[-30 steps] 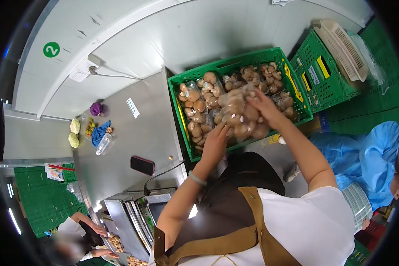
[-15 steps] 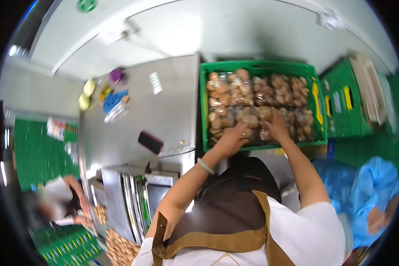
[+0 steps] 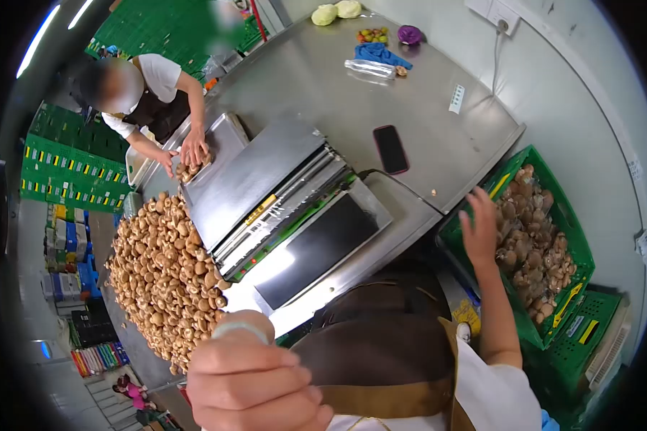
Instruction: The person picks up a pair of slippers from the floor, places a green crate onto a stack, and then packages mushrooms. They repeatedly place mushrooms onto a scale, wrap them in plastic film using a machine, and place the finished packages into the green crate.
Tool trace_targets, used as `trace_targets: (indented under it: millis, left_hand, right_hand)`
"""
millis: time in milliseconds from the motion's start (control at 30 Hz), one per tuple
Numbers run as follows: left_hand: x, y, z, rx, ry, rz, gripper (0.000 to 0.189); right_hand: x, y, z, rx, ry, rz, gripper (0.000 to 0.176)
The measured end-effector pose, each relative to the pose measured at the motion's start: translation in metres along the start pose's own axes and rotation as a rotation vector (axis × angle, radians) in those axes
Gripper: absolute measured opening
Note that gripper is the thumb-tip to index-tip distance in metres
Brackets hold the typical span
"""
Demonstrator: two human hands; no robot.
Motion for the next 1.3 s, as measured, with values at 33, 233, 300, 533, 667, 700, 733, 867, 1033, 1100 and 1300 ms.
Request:
trace_targets:
  millis: [33,233,300,533,667,700,733,867,1033,1100,1300]
  left_hand:
    - [-0.002,0.004,0.021,-0.009,-0.059,0.046,0.013]
    - [0.034,0.069,0.153,-0.392,-0.232,-0.218,0.01]
    - [0.103,0.105,0.215,-0.464,-0.621,-0.017,0.015]
    - [0.481,0.25,0.357,-0.695,-0.273,1.096,0.042]
    - [0.642,0.34,0.407,-0.358,-0.157,1.458,0.055]
    - [0.667,0.341,0.408,-0.304,-0.2,1.582,0.066]
    - [0.675,0.321,0.407,-0.207,-0.248,1.7,0.066]
    - [0.705,0.303,0.388,-0.114,-0.305,1.494,0.064]
    - [0.679,0.277,0.35,-0.221,-0.228,1.548,0.064]
    - [0.673,0.281,0.345,-0.229,-0.29,1.479,0.062]
    - [0.546,0.253,0.288,-0.237,-0.317,1.307,0.063]
  right_hand:
    - [0.039,-0.019,-0.009,0.064,-0.056,0.101,0.033]
    - [0.202,-0.073,-0.065,0.111,-0.331,0.398,0.024]
    - [0.259,-0.104,-0.094,0.165,-0.395,0.54,0.022]
    - [0.357,-0.206,-0.239,0.637,-0.697,0.376,0.032]
    - [0.4,-0.262,-0.375,0.844,-0.872,0.231,0.049]
    - [0.406,-0.274,-0.415,0.854,-0.913,0.175,0.053]
    - [0.416,-0.287,-0.444,0.839,-0.877,0.167,0.06]
    - [0.447,-0.32,-0.551,0.872,-0.821,0.088,0.079]
    - [0.47,-0.327,-0.59,0.764,-0.86,0.197,0.082]
    - [0.47,-0.33,-0.567,0.747,-0.791,0.271,0.083]
    - [0.43,-0.304,-0.42,0.802,-0.768,0.334,0.076]
Point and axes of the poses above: each hand's wrist, its own y-axis away from the middle knuckle, its own z-axis out of the back of the hand, x = y × z, the point moved 4 cm from there along -y, towards the middle knuckle, and after that the axes turned 4 degrees about z, right-handed, at the moved point
